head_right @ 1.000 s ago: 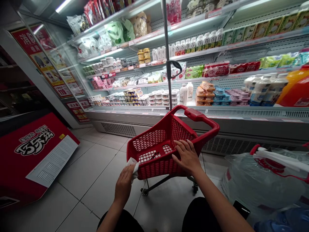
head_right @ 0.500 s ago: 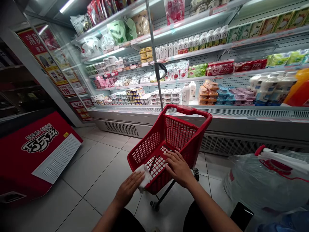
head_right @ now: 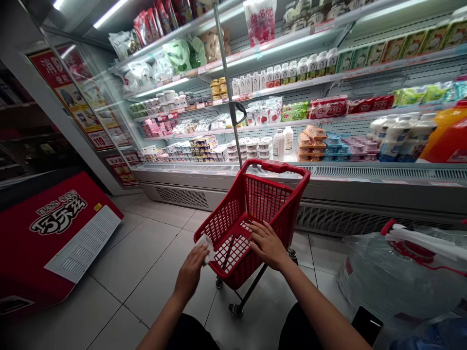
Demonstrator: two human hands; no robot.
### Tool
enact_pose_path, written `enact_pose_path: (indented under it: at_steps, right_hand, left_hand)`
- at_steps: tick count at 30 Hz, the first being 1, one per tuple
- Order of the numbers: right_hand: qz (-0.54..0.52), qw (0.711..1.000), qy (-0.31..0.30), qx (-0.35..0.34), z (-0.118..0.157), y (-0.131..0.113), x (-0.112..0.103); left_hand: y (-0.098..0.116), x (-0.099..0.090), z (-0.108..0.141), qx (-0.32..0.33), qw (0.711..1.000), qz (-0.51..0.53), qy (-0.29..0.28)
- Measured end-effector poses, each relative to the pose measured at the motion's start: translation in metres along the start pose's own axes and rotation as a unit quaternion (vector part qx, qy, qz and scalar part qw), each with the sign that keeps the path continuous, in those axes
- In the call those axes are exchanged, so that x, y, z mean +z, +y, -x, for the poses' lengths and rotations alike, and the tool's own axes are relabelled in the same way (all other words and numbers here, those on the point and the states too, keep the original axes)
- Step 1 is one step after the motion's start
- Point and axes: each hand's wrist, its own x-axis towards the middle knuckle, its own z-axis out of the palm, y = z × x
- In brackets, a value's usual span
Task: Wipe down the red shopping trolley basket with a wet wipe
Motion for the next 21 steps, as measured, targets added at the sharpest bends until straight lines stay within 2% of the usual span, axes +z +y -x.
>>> enact_pose_path:
  at_steps: [3,6,8,10,12,15,19,21]
  right_hand:
    - [0.014,1.000,0.009,0.021,-0.003,0.006,0.000]
    - [0.063,0.994,0.044,0.078,0.001,-0.006,0.011]
    - [0.097,0.988,0.068,0.104,0.008,-0.025,0.022]
    - [0.115,0.986,0.075,0.095,0.020,-0.045,0.032]
    - [0.124,0.986,0.076,0.084,0.031,-0.056,0.035]
    - [0.126,0.986,0.059,0.088,0.041,-0.049,0.026]
    - [0.126,0.985,0.036,0.111,0.038,-0.023,0.013]
    - [0.138,0.980,0.048,0.138,0.034,-0.020,0.014]
  left_hand:
    - [0.060,-0.002,0.011,0.043,0.998,0.010,0.033]
    - [0.117,0.001,0.009,0.067,0.996,0.015,0.050]
    - [0.142,0.005,0.003,0.083,0.995,0.011,0.059]
    - [0.153,0.008,-0.003,0.117,0.991,0.005,0.071]
    - [0.148,0.006,-0.008,0.162,0.985,-0.002,0.064]
    - [0.115,-0.005,-0.011,0.212,0.977,-0.017,0.029]
    - [0.058,-0.020,-0.010,0.202,0.979,-0.022,0.027]
    - [0.046,-0.022,-0.007,0.173,0.984,-0.027,0.028]
